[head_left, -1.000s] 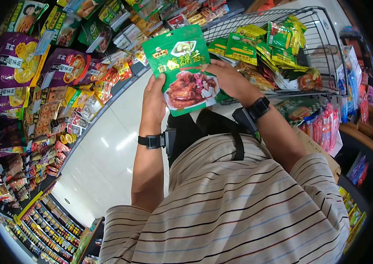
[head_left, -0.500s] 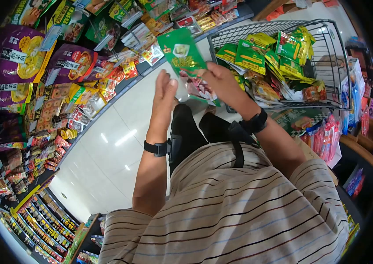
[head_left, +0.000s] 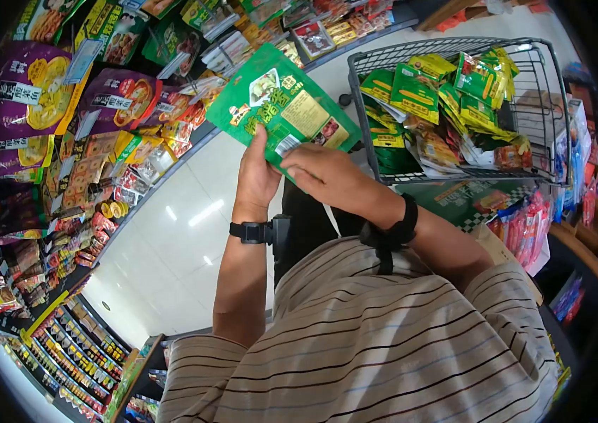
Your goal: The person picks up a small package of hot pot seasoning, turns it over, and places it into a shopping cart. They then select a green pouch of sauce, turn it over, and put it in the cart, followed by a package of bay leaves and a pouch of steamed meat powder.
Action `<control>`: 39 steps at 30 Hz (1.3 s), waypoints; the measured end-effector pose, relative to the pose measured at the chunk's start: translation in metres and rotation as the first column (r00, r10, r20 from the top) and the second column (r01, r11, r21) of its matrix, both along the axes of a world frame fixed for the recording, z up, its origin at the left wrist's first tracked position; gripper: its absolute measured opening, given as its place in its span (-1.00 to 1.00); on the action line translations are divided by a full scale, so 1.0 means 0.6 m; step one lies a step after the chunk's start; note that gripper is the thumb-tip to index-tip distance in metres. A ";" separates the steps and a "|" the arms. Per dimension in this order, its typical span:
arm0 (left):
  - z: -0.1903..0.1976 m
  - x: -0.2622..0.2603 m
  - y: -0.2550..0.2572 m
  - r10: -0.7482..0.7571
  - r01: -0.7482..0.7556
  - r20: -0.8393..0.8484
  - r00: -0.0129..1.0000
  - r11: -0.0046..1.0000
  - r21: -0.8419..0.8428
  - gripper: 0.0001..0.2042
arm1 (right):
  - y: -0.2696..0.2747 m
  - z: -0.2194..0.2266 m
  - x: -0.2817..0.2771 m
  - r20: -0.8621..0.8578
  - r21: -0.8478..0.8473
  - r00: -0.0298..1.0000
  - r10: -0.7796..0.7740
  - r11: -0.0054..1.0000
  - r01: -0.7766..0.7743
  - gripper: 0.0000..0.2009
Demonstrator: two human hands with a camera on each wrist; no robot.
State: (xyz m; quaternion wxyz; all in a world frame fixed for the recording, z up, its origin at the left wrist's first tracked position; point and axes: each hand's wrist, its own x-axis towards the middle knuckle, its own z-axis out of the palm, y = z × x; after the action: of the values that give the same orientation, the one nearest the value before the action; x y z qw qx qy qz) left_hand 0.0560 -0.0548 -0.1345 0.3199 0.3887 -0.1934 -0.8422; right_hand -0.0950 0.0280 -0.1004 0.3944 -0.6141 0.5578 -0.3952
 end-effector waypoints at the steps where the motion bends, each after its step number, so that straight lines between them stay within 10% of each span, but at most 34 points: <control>1: -0.002 0.004 -0.005 0.001 -0.001 -0.007 1.000 1.000 -0.003 -0.52 | -0.001 0.004 -0.004 0.073 0.048 0.997 -0.006 0.999 0.003 -0.81; 12: -0.021 0.047 -0.047 0.002 -0.002 0.017 1.000 1.000 0.001 -0.49 | -0.049 -0.031 -0.061 0.082 0.038 0.943 -0.323 0.946 0.321 -0.87; 39: -0.074 0.086 -0.117 -0.038 0.025 0.150 0.988 0.996 0.089 -0.52 | -0.142 -0.107 -0.021 0.001 0.231 0.944 -0.329 0.919 0.320 -0.67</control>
State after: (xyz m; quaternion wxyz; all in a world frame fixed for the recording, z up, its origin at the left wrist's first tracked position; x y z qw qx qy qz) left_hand 0.1076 -0.1251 -0.1790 0.2738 0.4619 -0.1863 -0.8228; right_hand -0.1073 -0.0572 -0.1645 0.4023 -0.4561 0.6854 -0.4004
